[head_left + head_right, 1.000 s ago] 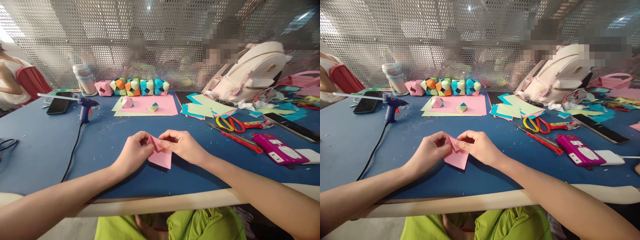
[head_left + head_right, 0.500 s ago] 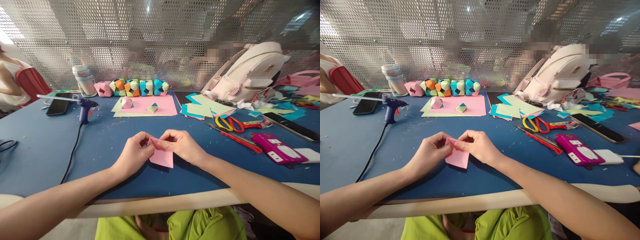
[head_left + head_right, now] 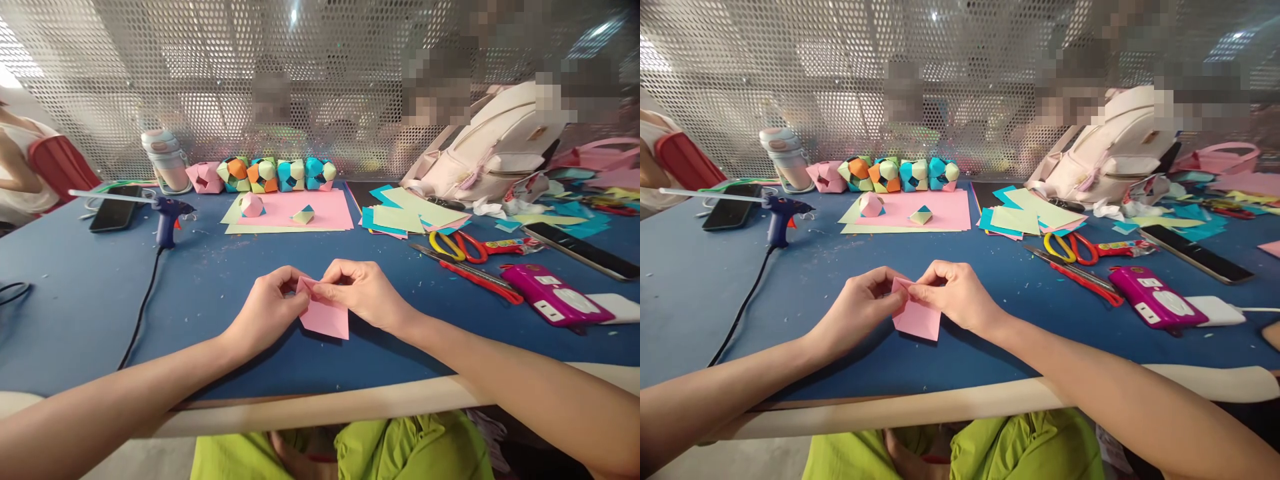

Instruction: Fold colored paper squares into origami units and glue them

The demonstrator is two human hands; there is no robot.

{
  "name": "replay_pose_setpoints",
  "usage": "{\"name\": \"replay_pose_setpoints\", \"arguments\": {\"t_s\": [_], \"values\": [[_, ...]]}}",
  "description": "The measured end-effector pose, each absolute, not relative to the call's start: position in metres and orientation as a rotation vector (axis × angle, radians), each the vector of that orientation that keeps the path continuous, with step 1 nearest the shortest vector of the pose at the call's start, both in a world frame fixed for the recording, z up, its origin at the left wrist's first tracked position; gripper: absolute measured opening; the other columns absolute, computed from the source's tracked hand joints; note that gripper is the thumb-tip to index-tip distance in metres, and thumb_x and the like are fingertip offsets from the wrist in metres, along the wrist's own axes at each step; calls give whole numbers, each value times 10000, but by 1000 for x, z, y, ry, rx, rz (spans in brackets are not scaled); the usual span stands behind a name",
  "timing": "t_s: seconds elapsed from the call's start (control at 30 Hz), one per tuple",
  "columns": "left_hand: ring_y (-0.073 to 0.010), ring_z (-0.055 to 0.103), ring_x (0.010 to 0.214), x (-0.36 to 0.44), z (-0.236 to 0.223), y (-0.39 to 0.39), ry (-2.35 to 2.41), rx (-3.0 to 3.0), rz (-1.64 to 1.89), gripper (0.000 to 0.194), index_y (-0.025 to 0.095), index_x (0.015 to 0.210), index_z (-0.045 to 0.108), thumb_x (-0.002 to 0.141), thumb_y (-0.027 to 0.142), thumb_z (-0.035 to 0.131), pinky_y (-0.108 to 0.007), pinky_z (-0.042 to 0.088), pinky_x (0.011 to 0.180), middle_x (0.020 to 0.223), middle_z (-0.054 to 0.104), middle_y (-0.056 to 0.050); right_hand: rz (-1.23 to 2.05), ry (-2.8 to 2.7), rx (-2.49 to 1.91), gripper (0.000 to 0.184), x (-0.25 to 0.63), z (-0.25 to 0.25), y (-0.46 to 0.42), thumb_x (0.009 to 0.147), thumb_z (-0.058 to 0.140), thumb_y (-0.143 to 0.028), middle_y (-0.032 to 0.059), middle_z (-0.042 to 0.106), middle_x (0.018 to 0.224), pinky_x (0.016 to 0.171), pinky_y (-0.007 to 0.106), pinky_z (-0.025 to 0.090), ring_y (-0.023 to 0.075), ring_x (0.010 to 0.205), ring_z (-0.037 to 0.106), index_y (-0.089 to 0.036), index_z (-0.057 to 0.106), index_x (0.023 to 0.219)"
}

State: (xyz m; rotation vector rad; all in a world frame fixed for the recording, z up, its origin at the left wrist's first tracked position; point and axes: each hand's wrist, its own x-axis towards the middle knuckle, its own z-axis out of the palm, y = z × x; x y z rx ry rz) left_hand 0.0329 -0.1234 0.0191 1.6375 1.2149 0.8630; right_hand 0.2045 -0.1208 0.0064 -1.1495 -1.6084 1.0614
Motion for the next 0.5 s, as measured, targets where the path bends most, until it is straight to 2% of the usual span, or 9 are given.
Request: {"name": "replay_pose_setpoints", "arguments": {"t_s": [0.1, 0.3, 0.5], "values": [[-121, 508, 617, 33, 20, -123, 1222, 1635, 863, 136, 159, 775, 641, 756, 256, 548, -232, 403, 573, 640, 598, 18, 1011, -1645, -1171, 314, 205, 11, -123, 695, 734, -453, 13, 631, 657, 550, 246, 412, 122, 621, 539, -158, 633, 651], [-113, 512, 623, 33, 19, -121, 1233, 1621, 908, 101, 161, 725, 615, 695, 176, 521, -233, 410, 585, 673, 614, 17, 1210, -1720, -1097, 343, 213, 21, -119, 814, 603, -498, -1, 606, 684, 643, 255, 434, 112, 651, 542, -160, 635, 762], [-111, 492, 616, 32, 16, -120, 1237, 1611, 909, 100, 156, 725, 618, 706, 205, 533, -230, 396, 569, 658, 599, 17, 1266, -1710, -1124, 335, 214, 13, -114, 751, 683, -484, 14, 639, 749, 655, 261, 420, 121, 678, 541, -153, 648, 789]]}}
